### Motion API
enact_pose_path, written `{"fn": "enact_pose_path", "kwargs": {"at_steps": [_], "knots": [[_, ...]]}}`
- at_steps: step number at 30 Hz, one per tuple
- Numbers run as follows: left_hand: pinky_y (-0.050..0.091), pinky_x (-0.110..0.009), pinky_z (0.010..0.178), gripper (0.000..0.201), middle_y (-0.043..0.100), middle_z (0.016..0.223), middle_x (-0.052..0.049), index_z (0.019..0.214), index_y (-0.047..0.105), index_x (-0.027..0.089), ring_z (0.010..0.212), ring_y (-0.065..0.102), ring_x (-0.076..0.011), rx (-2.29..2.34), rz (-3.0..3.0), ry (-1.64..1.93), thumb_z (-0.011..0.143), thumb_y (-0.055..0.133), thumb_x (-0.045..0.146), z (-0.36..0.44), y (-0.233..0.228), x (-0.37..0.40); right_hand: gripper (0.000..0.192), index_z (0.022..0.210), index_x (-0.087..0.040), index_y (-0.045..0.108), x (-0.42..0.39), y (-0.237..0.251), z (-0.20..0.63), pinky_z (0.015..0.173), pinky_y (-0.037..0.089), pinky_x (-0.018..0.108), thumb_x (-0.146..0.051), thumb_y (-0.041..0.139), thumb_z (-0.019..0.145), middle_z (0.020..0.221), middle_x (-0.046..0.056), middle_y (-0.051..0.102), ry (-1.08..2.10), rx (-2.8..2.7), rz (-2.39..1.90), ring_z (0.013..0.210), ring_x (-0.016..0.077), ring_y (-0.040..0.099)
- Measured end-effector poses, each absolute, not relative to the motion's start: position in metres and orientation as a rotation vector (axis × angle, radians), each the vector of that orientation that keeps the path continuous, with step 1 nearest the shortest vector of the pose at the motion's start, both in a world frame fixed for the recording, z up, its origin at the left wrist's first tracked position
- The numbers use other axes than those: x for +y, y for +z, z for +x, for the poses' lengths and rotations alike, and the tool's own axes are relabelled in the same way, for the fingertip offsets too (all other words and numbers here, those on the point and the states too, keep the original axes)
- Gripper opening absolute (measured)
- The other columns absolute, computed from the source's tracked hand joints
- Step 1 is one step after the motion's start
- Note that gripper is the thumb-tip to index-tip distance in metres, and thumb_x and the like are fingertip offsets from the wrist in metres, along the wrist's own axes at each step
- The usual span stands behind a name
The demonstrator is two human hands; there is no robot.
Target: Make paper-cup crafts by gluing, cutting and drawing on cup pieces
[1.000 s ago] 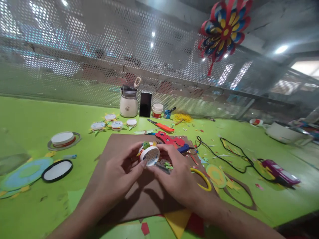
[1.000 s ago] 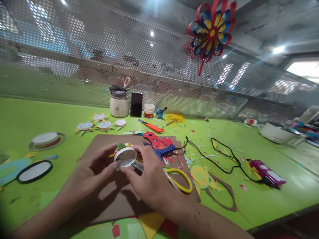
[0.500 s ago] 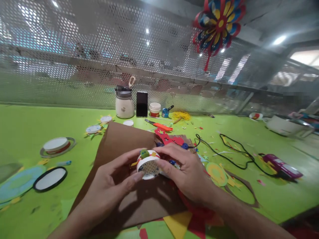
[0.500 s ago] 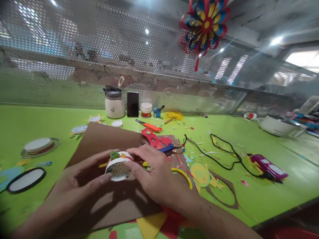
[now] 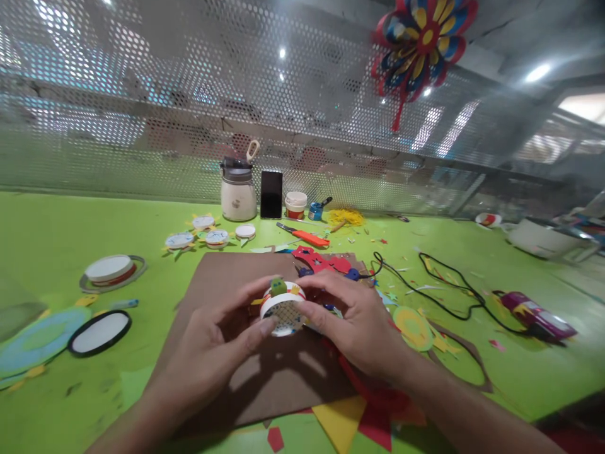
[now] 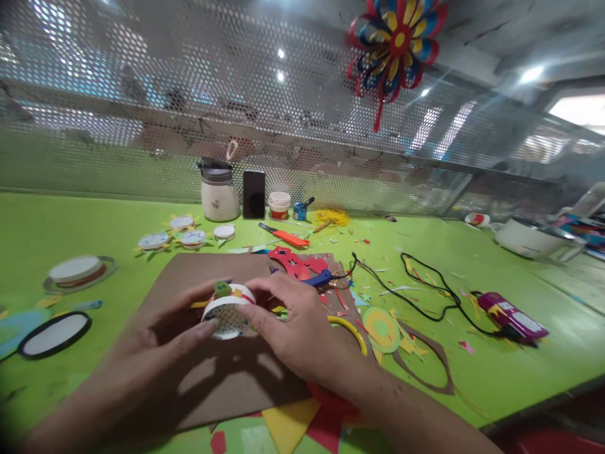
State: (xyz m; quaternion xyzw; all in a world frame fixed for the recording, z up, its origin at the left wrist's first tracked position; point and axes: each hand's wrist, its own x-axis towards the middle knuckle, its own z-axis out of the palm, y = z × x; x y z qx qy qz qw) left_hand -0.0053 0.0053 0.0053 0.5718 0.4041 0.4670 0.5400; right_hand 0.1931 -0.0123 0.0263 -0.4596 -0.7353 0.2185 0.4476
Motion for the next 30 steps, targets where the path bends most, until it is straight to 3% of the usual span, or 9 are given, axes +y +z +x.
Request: {"fn": "enact_pose_path", "kwargs": {"at_steps": [10, 18, 24, 30], "knots": [[0.060, -0.036, 0.092, 0.044, 0.078, 0.117, -0.007, 0.123, 0.072, 0.027, 0.106, 0.073, -0.0287, 0.851, 1.496, 0.983, 0.080, 0.080, 0.035, -0.016, 0.000, 0.021, 0.015, 0.104, -0.019, 0.072, -0.009, 0.026, 0.194, 0.073, 0.055, 0.030, -0.025, 0.066, 0.092, 0.096, 0.004, 0.076, 0.593, -1.808, -1.103, 0.078, 0.0152, 0.069], [0.059, -0.047, 0.095, 0.044, 0.076, 0.121, -0.011, 0.128, 0.070, 0.025, 0.112, 0.071, -0.0337, 0.862, 1.459, 0.943, 0.085, 0.074, 0.037, -0.011, -0.001, 0.016, 0.016, 0.102, -0.020, 0.074, -0.006, 0.031, 0.202, 0.080, 0.055, 0.032, -0.028, 0.066, 0.092, 0.099, 0.005, 0.077, 0.617, -1.888, -1.090, 0.089, 0.0173, 0.070], [0.062, -0.043, 0.089, 0.048, 0.077, 0.118, -0.011, 0.129, 0.070, 0.027, 0.104, 0.074, -0.0324, 0.881, 1.591, 0.863, 0.083, 0.076, 0.036, -0.013, -0.003, 0.018, 0.015, 0.100, -0.019, 0.074, -0.005, 0.031, 0.203, 0.081, 0.055, 0.034, -0.028, 0.067, 0.089, 0.098, 0.005, 0.077, 0.851, -1.796, -1.114, 0.088, 0.0175, 0.069], [0.059, -0.043, 0.097, 0.045, 0.077, 0.118, -0.008, 0.125, 0.073, 0.028, 0.105, 0.074, -0.0305, 0.878, 1.682, 0.929, 0.081, 0.078, 0.037, -0.013, 0.003, 0.018, 0.017, 0.096, -0.019, 0.072, -0.002, 0.028, 0.204, 0.078, 0.056, 0.034, -0.033, 0.072, 0.086, 0.093, 0.004, 0.075, 1.121, -1.651, -1.102, 0.082, 0.0168, 0.069]]}}
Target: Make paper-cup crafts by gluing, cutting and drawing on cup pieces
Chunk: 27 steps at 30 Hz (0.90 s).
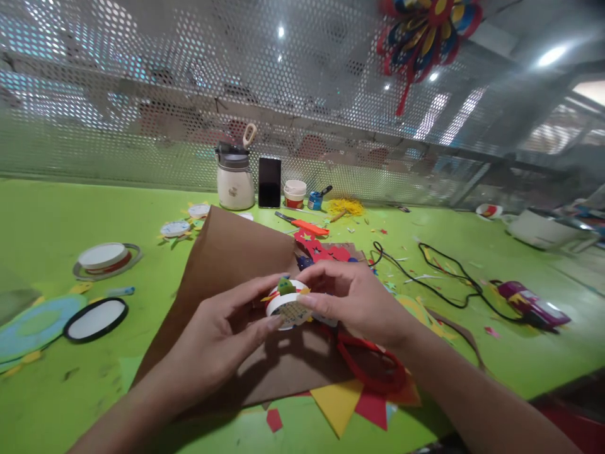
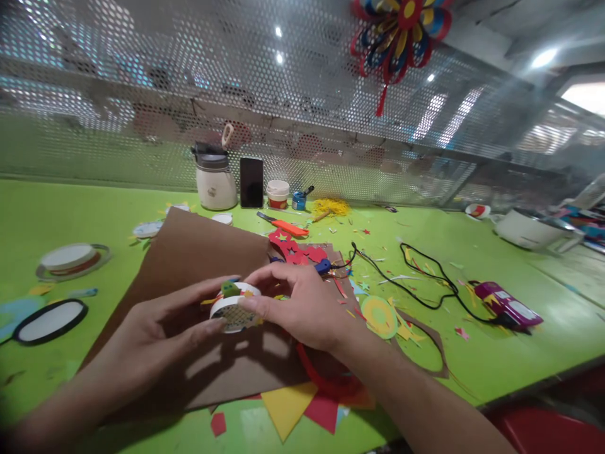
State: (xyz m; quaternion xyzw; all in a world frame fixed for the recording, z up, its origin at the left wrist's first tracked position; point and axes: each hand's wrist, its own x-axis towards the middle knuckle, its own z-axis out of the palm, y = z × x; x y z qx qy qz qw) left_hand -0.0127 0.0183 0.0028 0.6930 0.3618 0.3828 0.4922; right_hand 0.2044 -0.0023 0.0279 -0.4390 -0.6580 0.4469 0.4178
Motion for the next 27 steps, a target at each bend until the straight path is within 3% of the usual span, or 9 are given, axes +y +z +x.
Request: {"fn": "enact_pose_path", "kwargs": {"at_steps": [4, 9, 13, 18, 27], "knots": [[0.056, -0.047, 0.101, 0.047, 0.076, 0.122, -0.010, 0.130, 0.069, 0.027, 0.112, 0.071, -0.0324, 0.859, 1.636, 0.900, 0.084, 0.075, 0.037, -0.014, 0.003, 0.018, 0.020, 0.106, -0.022, 0.068, -0.004, 0.026, 0.204, 0.081, 0.057, 0.036, -0.028, 0.070, 0.087, 0.098, 0.004, 0.074, 1.021, -1.659, -1.086, 0.087, 0.0180, 0.069], [0.058, -0.049, 0.100, 0.052, 0.074, 0.126, -0.010, 0.139, 0.060, 0.026, 0.115, 0.070, -0.0317, 0.830, 1.482, 0.878, 0.090, 0.069, 0.038, -0.015, -0.003, 0.018, 0.026, 0.112, -0.026, 0.066, -0.014, 0.026, 0.203, 0.099, 0.051, 0.045, -0.014, 0.068, 0.089, 0.118, 0.008, 0.061, 0.167, -1.909, -0.956, 0.115, 0.0233, 0.058], [0.058, -0.045, 0.099, 0.048, 0.075, 0.124, -0.008, 0.136, 0.062, 0.028, 0.110, 0.072, -0.0285, 0.846, 1.515, 0.935, 0.089, 0.071, 0.037, -0.013, -0.006, 0.017, 0.027, 0.110, -0.023, 0.066, -0.018, 0.020, 0.201, 0.088, 0.052, 0.042, -0.007, 0.065, 0.089, 0.105, 0.007, 0.058, -0.113, -1.959, -0.902, 0.101, 0.0220, 0.055], [0.059, -0.039, 0.097, 0.046, 0.076, 0.120, -0.006, 0.127, 0.069, 0.026, 0.107, 0.073, -0.0278, 0.883, 1.596, 1.020, 0.083, 0.077, 0.036, -0.009, 0.001, 0.015, 0.026, 0.111, -0.020, 0.065, -0.015, 0.015, 0.198, 0.078, 0.051, 0.037, -0.005, 0.064, 0.090, 0.096, 0.006, 0.059, -0.072, -1.938, -0.868, 0.090, 0.0190, 0.054], [0.059, -0.042, 0.096, 0.046, 0.072, 0.129, -0.010, 0.130, 0.068, 0.026, 0.108, 0.072, -0.0290, 0.872, 1.575, 0.985, 0.085, 0.074, 0.035, -0.006, -0.004, 0.013, 0.031, 0.107, -0.021, 0.066, -0.012, 0.013, 0.197, 0.070, 0.048, 0.037, 0.000, 0.052, 0.089, 0.085, 0.006, 0.060, -0.416, -2.025, -0.848, 0.077, 0.0192, 0.049]]}}
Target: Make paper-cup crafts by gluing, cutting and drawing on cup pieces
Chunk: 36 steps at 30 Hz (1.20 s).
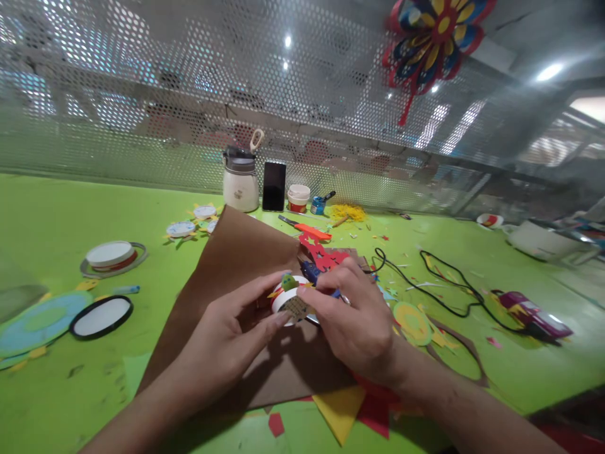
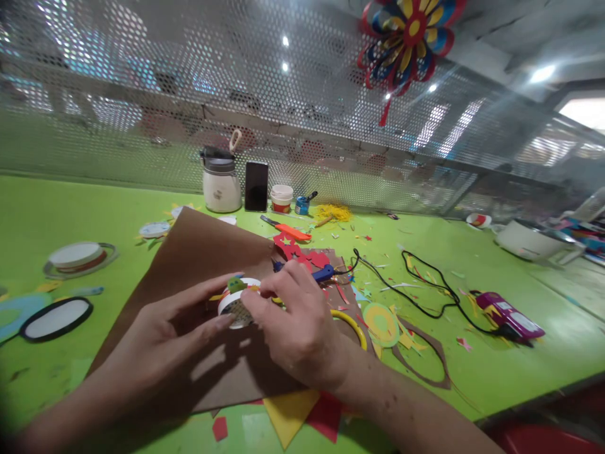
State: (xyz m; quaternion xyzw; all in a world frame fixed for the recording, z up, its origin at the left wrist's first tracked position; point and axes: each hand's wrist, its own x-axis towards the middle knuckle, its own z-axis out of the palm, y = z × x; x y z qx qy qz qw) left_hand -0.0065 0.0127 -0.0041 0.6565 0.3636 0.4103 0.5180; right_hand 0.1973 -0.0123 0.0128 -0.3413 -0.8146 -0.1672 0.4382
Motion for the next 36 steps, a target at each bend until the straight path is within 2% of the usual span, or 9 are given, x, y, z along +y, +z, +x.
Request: {"fn": "enact_pose_path", "kwargs": {"at_steps": [4, 11, 15, 22, 29, 34, 36], "knots": [[0.056, -0.043, 0.100, 0.046, 0.071, 0.131, -0.011, 0.131, 0.066, 0.024, 0.111, 0.070, -0.0287, 0.827, 1.580, 0.971, 0.087, 0.073, 0.034, -0.006, -0.005, 0.012, 0.030, 0.115, -0.017, 0.065, -0.010, 0.009, 0.199, 0.071, 0.049, 0.037, -0.003, 0.054, 0.091, 0.090, 0.008, 0.065, -0.431, -2.084, -0.798, 0.079, 0.0199, 0.049], [0.054, -0.036, 0.100, 0.044, 0.073, 0.126, -0.010, 0.131, 0.065, 0.023, 0.110, 0.069, -0.0257, 0.842, 1.629, 0.952, 0.089, 0.071, 0.033, -0.005, -0.002, 0.011, 0.024, 0.110, -0.008, 0.066, -0.008, 0.011, 0.198, 0.064, 0.048, 0.036, 0.000, 0.052, 0.092, 0.086, 0.010, 0.069, -0.498, -2.080, -0.678, 0.076, 0.0199, 0.050], [0.055, -0.032, 0.095, 0.039, 0.074, 0.121, -0.009, 0.126, 0.067, 0.022, 0.106, 0.070, -0.0245, 0.864, 1.696, 0.969, 0.089, 0.070, 0.035, -0.005, 0.001, 0.011, 0.024, 0.110, -0.007, 0.066, -0.009, 0.011, 0.199, 0.064, 0.048, 0.036, 0.000, 0.054, 0.092, 0.089, 0.011, 0.070, -0.506, -2.091, -0.685, 0.076, 0.0195, 0.051], [0.053, -0.029, 0.096, 0.036, 0.074, 0.121, -0.007, 0.125, 0.070, 0.026, 0.108, 0.068, -0.0239, 0.890, 1.788, 1.004, 0.089, 0.069, 0.032, -0.005, 0.006, 0.009, 0.024, 0.106, -0.011, 0.067, -0.010, 0.008, 0.198, 0.072, 0.050, 0.037, 0.000, 0.051, 0.092, 0.087, 0.009, 0.066, -0.511, -2.066, -0.767, 0.079, 0.0192, 0.054], [0.054, -0.035, 0.099, 0.041, 0.074, 0.123, -0.009, 0.125, 0.071, 0.024, 0.113, 0.068, -0.0283, 0.871, 1.635, 0.963, 0.085, 0.075, 0.033, -0.005, 0.009, 0.014, 0.026, 0.113, -0.015, 0.065, -0.011, 0.011, 0.197, 0.083, 0.052, 0.034, -0.007, 0.067, 0.088, 0.097, 0.006, 0.063, 0.034, -1.893, -0.889, 0.092, 0.0172, 0.060], [0.056, -0.041, 0.097, 0.045, 0.075, 0.120, -0.014, 0.128, 0.070, 0.020, 0.116, 0.067, -0.0331, 0.775, 1.453, 0.807, 0.085, 0.075, 0.030, -0.003, 0.007, 0.014, 0.006, 0.096, -0.019, 0.071, -0.007, 0.028, 0.205, 0.083, 0.050, 0.035, -0.018, 0.067, 0.091, 0.094, 0.004, 0.067, 0.346, -1.773, -0.999, 0.091, 0.0170, 0.062], [0.057, -0.042, 0.095, 0.046, 0.076, 0.118, -0.014, 0.128, 0.071, 0.020, 0.117, 0.066, -0.0338, 0.760, 1.379, 0.774, 0.083, 0.077, 0.028, -0.002, 0.006, 0.014, 0.008, 0.088, -0.019, 0.071, -0.005, 0.031, 0.208, 0.080, 0.049, 0.033, -0.021, 0.065, 0.093, 0.088, 0.002, 0.069, 0.491, -1.753, -1.067, 0.086, 0.0157, 0.062]]}}
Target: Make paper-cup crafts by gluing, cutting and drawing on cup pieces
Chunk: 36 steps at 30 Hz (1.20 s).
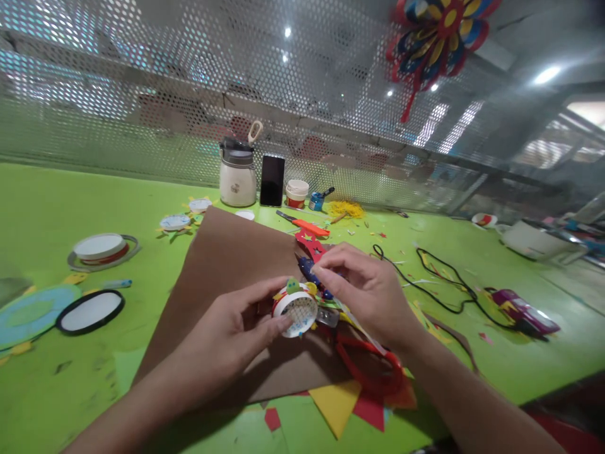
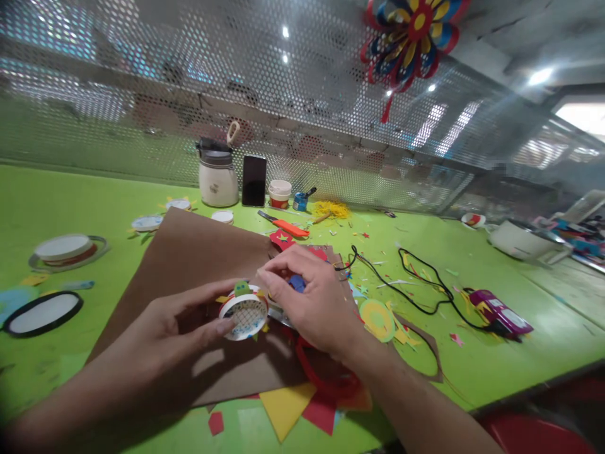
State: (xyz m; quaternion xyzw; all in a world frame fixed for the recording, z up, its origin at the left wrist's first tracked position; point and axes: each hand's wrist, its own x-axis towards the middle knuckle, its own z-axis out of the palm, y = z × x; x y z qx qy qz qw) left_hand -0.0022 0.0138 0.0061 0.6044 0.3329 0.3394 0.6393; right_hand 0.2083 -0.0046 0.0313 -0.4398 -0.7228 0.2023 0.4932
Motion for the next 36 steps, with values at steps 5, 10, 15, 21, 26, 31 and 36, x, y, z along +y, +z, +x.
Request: {"fn": "enact_pose_path", "kwargs": {"at_steps": [5, 10, 15, 21, 26, 31, 36], "knots": [[0.056, -0.048, 0.098, 0.052, 0.076, 0.117, -0.015, 0.133, 0.067, 0.020, 0.120, 0.064, -0.0357, 0.718, 1.269, 0.706, 0.082, 0.079, 0.028, -0.001, 0.007, 0.014, 0.012, 0.085, -0.018, 0.069, -0.004, 0.038, 0.213, 0.066, 0.048, 0.025, -0.023, 0.061, 0.093, 0.073, -0.002, 0.065, 0.748, -1.556, -1.086, 0.068, 0.0105, 0.059], [0.059, -0.052, 0.088, 0.057, 0.076, 0.113, -0.018, 0.138, 0.062, 0.019, 0.093, 0.074, -0.0338, 0.685, 1.066, 0.636, 0.085, 0.077, 0.031, -0.001, 0.008, 0.012, 0.017, 0.078, -0.020, 0.062, -0.005, 0.043, 0.216, 0.057, 0.044, 0.023, -0.026, 0.060, 0.094, 0.062, -0.005, 0.057, 0.778, -1.410, -1.029, 0.058, 0.0091, 0.052], [0.058, -0.052, 0.091, 0.053, 0.074, 0.118, -0.017, 0.134, 0.064, 0.021, 0.099, 0.074, -0.0337, 0.708, 1.038, 0.678, 0.084, 0.078, 0.030, -0.004, 0.007, 0.012, 0.023, 0.074, -0.019, 0.061, -0.005, 0.037, 0.215, 0.057, 0.043, 0.024, -0.033, 0.069, 0.090, 0.065, -0.004, 0.059, 0.716, -1.538, -1.091, 0.059, 0.0089, 0.051], [0.060, -0.043, 0.087, 0.046, 0.078, 0.113, -0.012, 0.127, 0.070, 0.026, 0.107, 0.071, -0.0332, 0.836, 1.097, 0.832, 0.083, 0.079, 0.034, -0.003, 0.009, 0.006, 0.043, 0.119, -0.019, 0.066, -0.009, 0.040, 0.212, 0.090, 0.051, 0.039, -0.029, 0.079, 0.080, 0.116, 0.007, 0.070, 0.634, -1.907, -1.281, 0.100, 0.0200, 0.064], [0.058, -0.046, 0.091, 0.054, 0.077, 0.115, -0.012, 0.132, 0.067, 0.026, 0.111, 0.069, -0.0350, 0.767, 1.277, 0.718, 0.081, 0.080, 0.032, -0.008, 0.008, 0.011, 0.018, 0.100, -0.020, 0.074, -0.012, 0.044, 0.212, 0.078, 0.052, 0.033, -0.028, 0.075, 0.083, 0.094, 0.002, 0.075, 0.931, -1.869, -1.280, 0.083, 0.0164, 0.065], [0.060, -0.042, 0.086, 0.051, 0.079, 0.109, -0.011, 0.123, 0.074, 0.025, 0.107, 0.071, -0.0361, 0.796, 1.315, 0.736, 0.074, 0.085, 0.033, -0.011, 0.013, 0.014, 0.018, 0.094, -0.018, 0.075, -0.014, 0.045, 0.212, 0.074, 0.050, 0.031, -0.031, 0.077, 0.081, 0.088, 0.001, 0.074, 1.029, -1.791, -1.278, 0.078, 0.0155, 0.063], [0.061, -0.041, 0.083, 0.050, 0.079, 0.109, -0.011, 0.120, 0.076, 0.025, 0.104, 0.072, -0.0358, 0.787, 1.260, 0.722, 0.072, 0.086, 0.030, -0.009, 0.015, 0.012, 0.019, 0.089, -0.017, 0.074, -0.013, 0.044, 0.212, 0.070, 0.048, 0.029, -0.032, 0.079, 0.078, 0.082, 0.001, 0.072, 1.117, -1.716, -1.275, 0.073, 0.0141, 0.061]]}}
